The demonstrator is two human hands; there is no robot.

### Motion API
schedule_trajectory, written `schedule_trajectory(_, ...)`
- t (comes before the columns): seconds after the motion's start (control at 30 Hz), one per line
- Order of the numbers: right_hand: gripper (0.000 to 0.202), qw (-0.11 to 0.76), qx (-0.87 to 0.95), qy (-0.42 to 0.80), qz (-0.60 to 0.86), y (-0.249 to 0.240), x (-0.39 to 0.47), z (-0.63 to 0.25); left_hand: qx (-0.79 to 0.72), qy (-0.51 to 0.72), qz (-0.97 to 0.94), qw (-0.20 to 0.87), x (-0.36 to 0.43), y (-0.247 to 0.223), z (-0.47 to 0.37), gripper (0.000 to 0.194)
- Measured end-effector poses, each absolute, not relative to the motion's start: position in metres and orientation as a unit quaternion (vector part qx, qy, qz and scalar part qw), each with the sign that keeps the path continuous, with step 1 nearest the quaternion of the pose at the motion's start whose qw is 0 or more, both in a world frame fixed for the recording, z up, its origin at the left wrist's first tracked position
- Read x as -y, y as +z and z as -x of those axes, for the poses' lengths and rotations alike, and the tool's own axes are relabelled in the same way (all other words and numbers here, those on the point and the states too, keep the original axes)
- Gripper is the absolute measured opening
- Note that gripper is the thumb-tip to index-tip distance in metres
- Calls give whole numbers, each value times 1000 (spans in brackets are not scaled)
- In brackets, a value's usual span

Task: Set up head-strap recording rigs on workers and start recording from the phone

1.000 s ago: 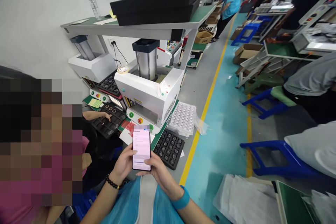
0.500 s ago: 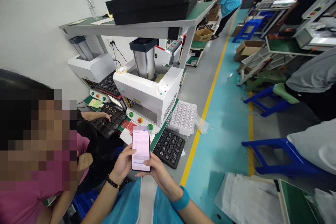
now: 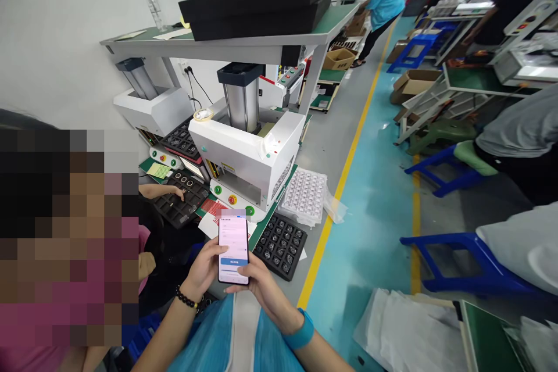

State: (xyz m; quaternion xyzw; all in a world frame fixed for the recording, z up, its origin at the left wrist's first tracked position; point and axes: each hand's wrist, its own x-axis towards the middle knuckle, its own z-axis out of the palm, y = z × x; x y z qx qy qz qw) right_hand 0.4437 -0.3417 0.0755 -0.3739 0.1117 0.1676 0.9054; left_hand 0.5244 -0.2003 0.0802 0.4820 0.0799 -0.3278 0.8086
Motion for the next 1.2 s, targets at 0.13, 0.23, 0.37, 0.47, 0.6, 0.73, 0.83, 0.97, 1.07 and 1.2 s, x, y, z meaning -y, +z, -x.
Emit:
schedule_trajectory(0.13,46,904,-112,168,377,76,340,-443,-98,-310,-495,806,200,78,-528,32)
schedule_trajectory(0.23,45,903,-116,166,379,76,339,-443,-127,-308,-484,809,201,78,-529,32)
schedule_trajectory(0.37,45,904,-115,167,377,77,339,-442,-139,-312,-453,823,201,79,-529,35)
schedule_trajectory(0.47,45,905,-117,172,371,76,339,-442,-127,-319,-446,826,200,78,-526,34)
schedule_trajectory(0.6,45,906,-122,177,366,73,339,-442,-99,-322,-450,827,196,76,-523,33)
schedule_trajectory(0.73,45,904,-126,181,368,73,336,-442,-73,-332,-481,808,192,76,-524,41)
schedule_trajectory(0.83,48,900,-129,182,374,74,334,-442,-87,-329,-495,800,191,76,-526,38)
schedule_trajectory(0.97,49,897,-129,184,380,74,333,-443,-120,-313,-472,816,192,74,-528,41)
schedule_trajectory(1.07,49,895,-132,186,384,72,333,-445,-142,-308,-450,826,191,71,-527,46)
schedule_trajectory(1.2,48,896,-141,184,378,73,333,-447,-85,-328,-465,818,188,72,-527,41)
